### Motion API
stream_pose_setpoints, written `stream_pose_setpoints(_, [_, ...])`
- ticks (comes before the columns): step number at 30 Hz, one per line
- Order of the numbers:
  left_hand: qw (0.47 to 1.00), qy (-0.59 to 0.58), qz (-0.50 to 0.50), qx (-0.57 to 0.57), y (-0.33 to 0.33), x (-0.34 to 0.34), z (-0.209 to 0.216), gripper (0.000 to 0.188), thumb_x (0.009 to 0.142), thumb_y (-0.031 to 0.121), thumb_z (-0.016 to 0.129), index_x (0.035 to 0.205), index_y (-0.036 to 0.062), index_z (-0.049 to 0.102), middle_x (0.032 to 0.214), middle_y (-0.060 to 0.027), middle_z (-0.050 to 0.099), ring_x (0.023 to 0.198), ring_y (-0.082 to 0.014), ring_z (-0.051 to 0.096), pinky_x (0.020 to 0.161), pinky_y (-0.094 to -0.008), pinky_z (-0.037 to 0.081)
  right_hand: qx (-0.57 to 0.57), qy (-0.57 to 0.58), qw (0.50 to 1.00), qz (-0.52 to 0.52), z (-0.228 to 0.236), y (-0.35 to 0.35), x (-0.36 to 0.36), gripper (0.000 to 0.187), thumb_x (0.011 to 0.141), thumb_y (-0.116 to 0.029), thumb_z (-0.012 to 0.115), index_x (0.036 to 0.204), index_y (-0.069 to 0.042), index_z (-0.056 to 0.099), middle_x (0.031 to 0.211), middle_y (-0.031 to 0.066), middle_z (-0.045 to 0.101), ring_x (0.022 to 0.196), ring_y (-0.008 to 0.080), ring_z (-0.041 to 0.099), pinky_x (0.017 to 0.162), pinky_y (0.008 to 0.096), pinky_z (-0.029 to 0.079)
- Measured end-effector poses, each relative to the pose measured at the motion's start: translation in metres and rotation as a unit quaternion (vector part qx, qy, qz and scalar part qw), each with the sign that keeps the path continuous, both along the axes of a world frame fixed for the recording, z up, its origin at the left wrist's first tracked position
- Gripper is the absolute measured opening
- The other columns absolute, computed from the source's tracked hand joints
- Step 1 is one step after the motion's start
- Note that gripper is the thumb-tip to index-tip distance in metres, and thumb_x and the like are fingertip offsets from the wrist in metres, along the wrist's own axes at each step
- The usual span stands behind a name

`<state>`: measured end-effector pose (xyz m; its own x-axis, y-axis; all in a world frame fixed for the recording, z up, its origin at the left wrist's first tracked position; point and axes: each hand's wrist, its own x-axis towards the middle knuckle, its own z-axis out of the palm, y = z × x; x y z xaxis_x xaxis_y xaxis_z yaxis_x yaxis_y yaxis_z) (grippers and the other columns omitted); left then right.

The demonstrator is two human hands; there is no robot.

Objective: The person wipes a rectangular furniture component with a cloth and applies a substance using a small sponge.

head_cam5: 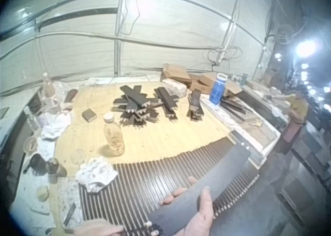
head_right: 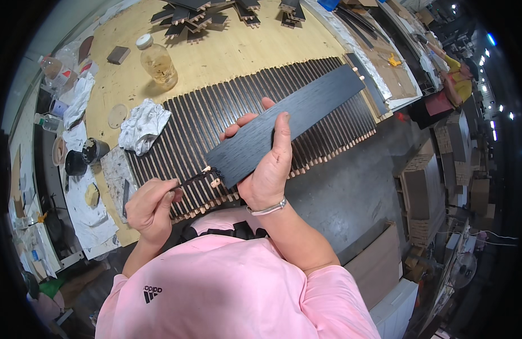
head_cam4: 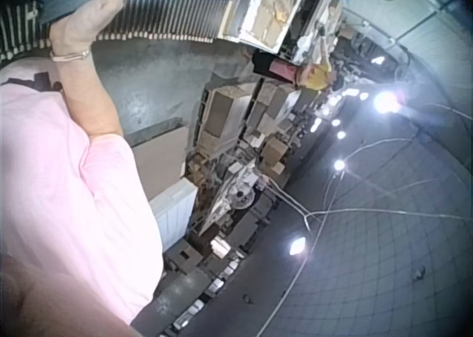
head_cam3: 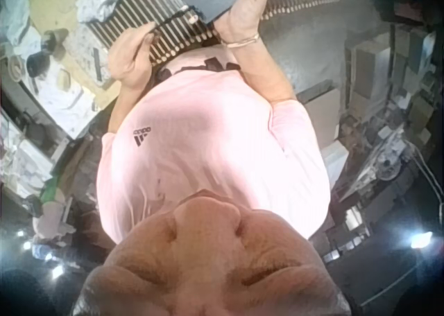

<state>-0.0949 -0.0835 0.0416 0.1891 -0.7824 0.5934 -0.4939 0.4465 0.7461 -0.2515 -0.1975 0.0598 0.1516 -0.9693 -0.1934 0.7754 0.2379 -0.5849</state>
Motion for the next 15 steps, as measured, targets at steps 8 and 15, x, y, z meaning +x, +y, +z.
stream_pose_setpoints(8, [0.999, -0.025, -0.021, -0.012, -0.0007, 0.0017, -0.0026, 0.018, 0.078, -0.01, 0.063, 0.095, -0.0066, 0.068, 0.066, -0.0115, 0.064, 0.056, -0.02, 0.06, 0.052, -0.0284, 0.045, -0.011, 0.028, 1.0, -0.006, -0.0011, -0.0016, 0.0022, 0.049, 0.101, -0.048, 0.04, 0.131, -0.009, 0.039, 0.086, 0.0057, 0.058, 0.075, 0.0182, 0.061, 0.073, 0.0389, 0.054])
stream_pose_setpoints(15, [0.999, -0.022, -0.036, -0.021, 0.0001, 0.0043, -0.0051, 0.03, 0.066, -0.012, 0.069, 0.095, -0.0054, 0.069, 0.07, -0.0123, 0.063, 0.058, -0.0238, 0.061, 0.053, -0.0302, 0.048, -0.007, 0.015, 1.0, 0.0, -0.0007, -0.0023, 0.0045, 0.049, 0.1, -0.048, 0.04, 0.13, -0.01, 0.039, 0.086, 0.0052, 0.058, 0.076, 0.0177, 0.061, 0.073, 0.0386, 0.054])
